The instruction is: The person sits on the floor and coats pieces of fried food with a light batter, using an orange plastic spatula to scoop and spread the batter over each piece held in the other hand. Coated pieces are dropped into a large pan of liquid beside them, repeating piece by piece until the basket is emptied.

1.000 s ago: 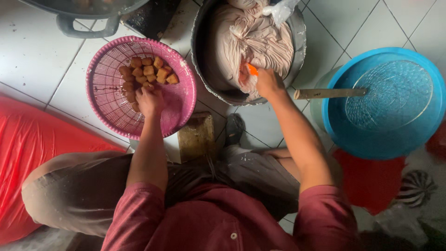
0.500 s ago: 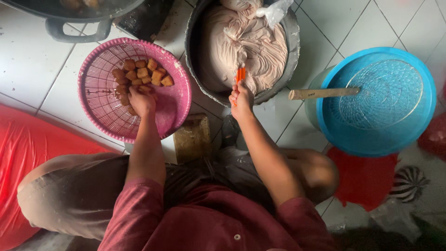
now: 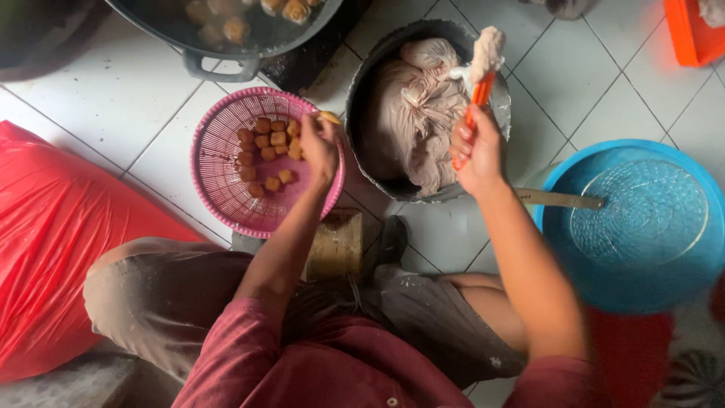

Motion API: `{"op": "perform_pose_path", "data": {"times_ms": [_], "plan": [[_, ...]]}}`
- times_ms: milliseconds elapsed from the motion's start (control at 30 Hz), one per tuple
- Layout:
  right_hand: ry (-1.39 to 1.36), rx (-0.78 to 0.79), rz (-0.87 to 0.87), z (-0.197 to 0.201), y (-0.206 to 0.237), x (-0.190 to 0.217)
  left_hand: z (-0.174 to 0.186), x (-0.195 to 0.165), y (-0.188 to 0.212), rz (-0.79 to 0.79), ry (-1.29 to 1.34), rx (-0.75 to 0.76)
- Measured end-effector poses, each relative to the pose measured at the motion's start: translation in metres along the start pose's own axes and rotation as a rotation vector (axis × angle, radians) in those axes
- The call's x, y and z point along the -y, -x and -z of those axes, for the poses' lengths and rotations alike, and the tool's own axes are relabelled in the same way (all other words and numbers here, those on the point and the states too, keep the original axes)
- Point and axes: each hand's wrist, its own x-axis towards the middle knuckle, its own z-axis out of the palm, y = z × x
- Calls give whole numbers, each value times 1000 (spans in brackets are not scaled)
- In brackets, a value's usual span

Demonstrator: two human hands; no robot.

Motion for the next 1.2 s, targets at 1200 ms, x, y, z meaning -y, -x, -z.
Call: {"op": "perform_pose_path", "data": {"times_ms": [1200], "plan": [[763,70,258,3,124,9,-19,-108,96,362,819,603]]}}
